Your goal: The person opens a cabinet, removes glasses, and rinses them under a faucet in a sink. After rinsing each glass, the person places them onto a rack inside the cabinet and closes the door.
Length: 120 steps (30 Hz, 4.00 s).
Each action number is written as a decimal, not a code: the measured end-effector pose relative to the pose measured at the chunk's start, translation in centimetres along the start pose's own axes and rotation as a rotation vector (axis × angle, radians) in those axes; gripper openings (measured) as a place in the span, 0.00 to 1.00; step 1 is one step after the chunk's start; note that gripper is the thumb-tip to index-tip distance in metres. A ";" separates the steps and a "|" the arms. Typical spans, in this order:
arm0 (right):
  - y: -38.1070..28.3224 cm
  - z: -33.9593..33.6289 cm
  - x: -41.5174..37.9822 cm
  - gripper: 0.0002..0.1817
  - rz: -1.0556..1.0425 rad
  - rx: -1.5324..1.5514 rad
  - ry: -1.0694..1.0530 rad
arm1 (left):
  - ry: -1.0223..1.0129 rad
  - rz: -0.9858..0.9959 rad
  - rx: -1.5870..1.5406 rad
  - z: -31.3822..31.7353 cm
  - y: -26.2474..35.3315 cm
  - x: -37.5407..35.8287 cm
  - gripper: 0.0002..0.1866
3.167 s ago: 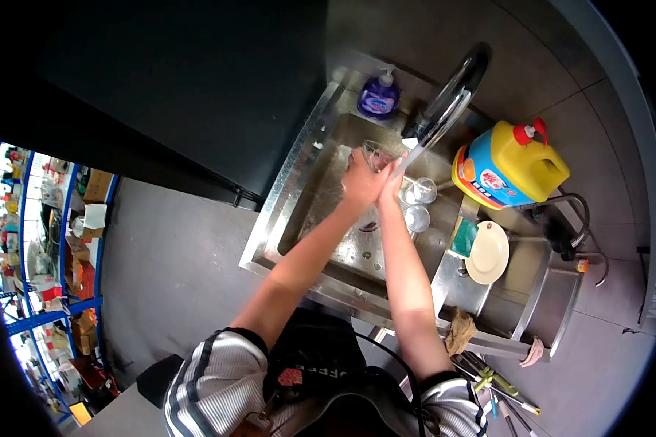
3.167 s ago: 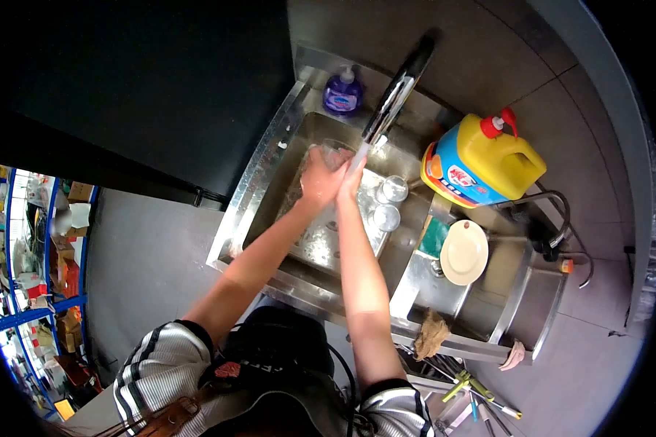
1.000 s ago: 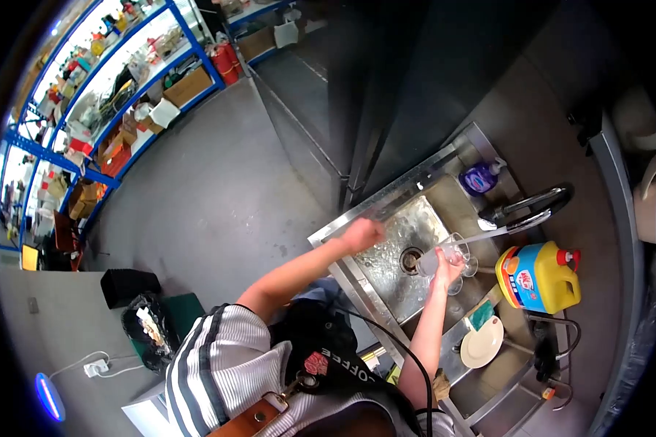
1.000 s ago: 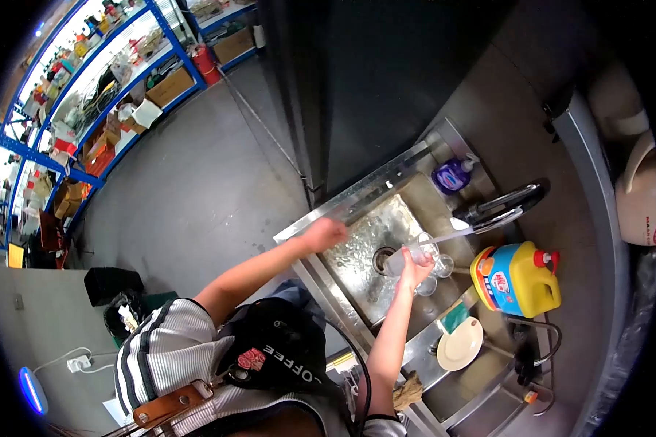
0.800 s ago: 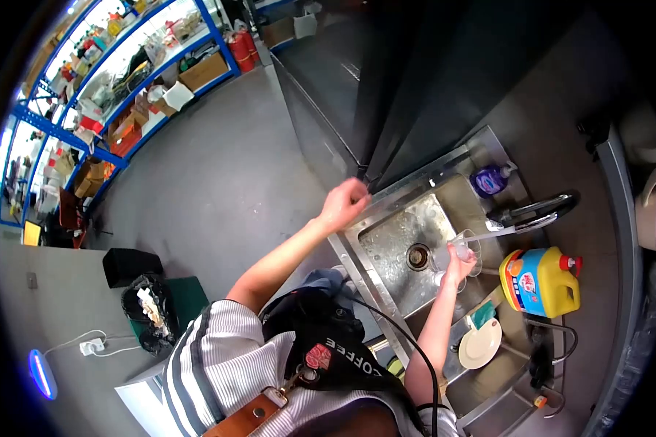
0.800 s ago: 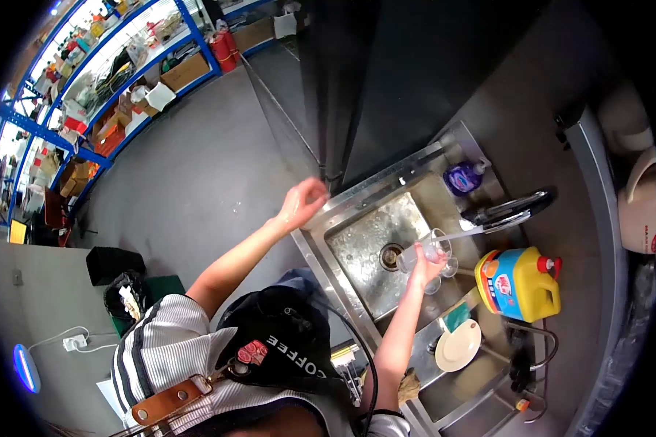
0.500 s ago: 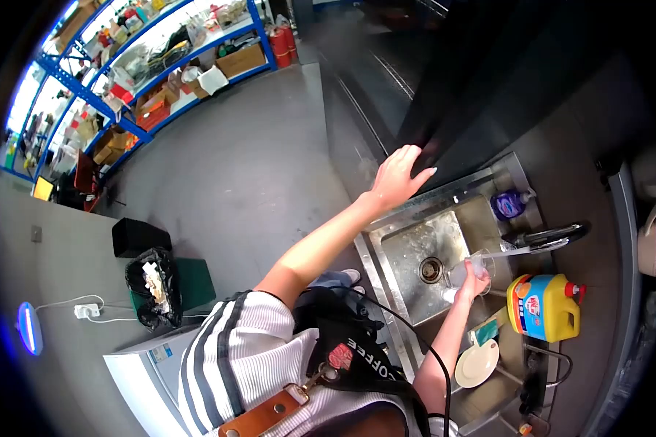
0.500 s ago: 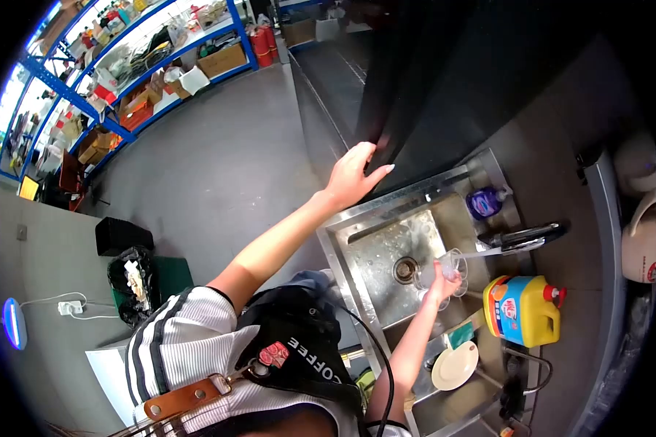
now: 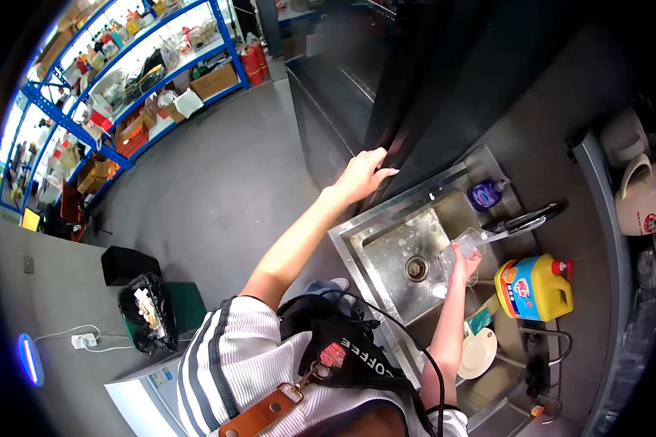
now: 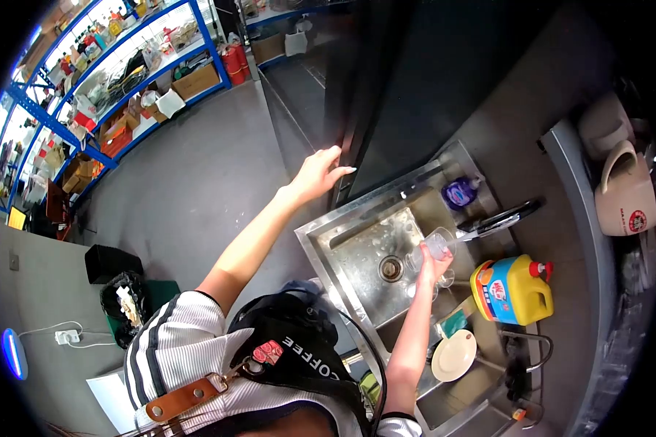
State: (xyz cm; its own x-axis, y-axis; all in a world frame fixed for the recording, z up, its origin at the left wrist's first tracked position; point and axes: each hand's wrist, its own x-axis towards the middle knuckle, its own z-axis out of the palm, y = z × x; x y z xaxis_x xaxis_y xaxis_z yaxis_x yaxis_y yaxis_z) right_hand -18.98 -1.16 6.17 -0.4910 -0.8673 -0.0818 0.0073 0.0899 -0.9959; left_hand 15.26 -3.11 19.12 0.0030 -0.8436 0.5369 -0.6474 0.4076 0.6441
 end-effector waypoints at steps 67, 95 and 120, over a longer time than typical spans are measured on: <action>5.7 0.4 2.0 0.43 -0.084 -0.429 0.112 | -1.388 -0.037 -0.250 36.8 2.4 -2.0 0.14; 8.1 -0.7 3.9 0.06 0.163 0.734 0.342 | -0.769 -0.371 -0.408 35.2 6.5 -4.3 0.18; 6.9 2.5 7.0 0.19 0.445 0.941 0.440 | -0.190 -0.527 -0.572 31.0 3.0 -6.2 0.14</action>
State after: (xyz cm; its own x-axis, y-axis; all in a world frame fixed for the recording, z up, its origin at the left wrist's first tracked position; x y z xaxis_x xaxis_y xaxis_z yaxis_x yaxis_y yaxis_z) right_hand -20.20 -7.82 -1.40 -0.5438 -0.5858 -0.6009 0.8198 -0.2178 -0.5296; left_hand -10.31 -7.54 0.80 0.0365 -0.9992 0.0148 -0.1052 0.0109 0.9944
